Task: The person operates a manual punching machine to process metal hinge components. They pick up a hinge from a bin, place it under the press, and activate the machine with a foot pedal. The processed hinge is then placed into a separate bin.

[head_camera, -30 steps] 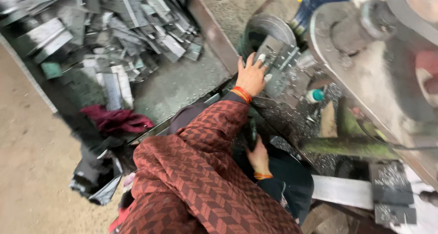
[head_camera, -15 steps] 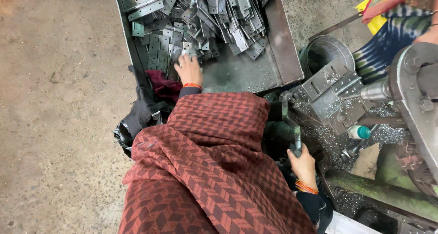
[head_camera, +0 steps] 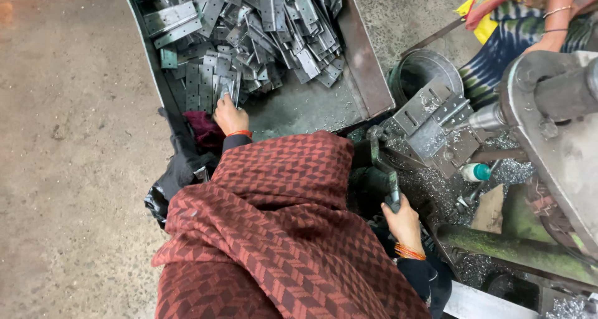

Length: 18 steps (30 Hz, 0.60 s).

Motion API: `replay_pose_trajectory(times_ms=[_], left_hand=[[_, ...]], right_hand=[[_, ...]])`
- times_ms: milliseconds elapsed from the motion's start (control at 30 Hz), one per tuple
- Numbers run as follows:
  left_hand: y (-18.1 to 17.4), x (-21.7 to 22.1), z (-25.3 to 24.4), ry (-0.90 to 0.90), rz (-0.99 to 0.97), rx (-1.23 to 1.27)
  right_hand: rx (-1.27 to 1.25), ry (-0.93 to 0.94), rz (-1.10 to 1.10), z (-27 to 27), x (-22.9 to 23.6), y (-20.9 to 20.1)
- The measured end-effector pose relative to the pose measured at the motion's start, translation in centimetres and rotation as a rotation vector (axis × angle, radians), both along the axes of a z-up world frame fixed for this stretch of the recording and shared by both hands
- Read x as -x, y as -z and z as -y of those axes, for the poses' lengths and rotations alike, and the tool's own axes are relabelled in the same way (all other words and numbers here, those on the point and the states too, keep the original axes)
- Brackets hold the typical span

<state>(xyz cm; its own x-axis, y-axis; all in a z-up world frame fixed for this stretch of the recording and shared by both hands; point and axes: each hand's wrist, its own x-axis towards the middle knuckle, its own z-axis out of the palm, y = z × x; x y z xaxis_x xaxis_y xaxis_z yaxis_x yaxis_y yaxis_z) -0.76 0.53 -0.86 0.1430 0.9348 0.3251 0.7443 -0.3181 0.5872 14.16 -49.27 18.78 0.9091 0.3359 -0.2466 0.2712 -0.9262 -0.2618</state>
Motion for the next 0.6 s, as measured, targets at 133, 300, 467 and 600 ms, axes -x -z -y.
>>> replay_pose_trajectory(times_ms=[133, 300, 467, 600], left_hand=[[0.7, 0.4, 0.0, 0.003, 0.099, 0.021], [0.7, -0.8, 1.1, -0.05, 0.186, 0.086], [0.8, -4.1, 4.2, -0.156, 0.291, 0.282], [0.8, -8.3, 7.1, -0.172, 0.698, 0.424]], right_hand=[[0.012, 0.028, -0.02, 0.3, -0.1, 0.4], [0.011, 0.023, -0.002, 0.3, -0.2, 1.2], [0.011, 0.05, -0.035, 0.2, 0.0, 1.0], [0.009, 0.067, -0.044, -0.1, 0.3, 0.7]])
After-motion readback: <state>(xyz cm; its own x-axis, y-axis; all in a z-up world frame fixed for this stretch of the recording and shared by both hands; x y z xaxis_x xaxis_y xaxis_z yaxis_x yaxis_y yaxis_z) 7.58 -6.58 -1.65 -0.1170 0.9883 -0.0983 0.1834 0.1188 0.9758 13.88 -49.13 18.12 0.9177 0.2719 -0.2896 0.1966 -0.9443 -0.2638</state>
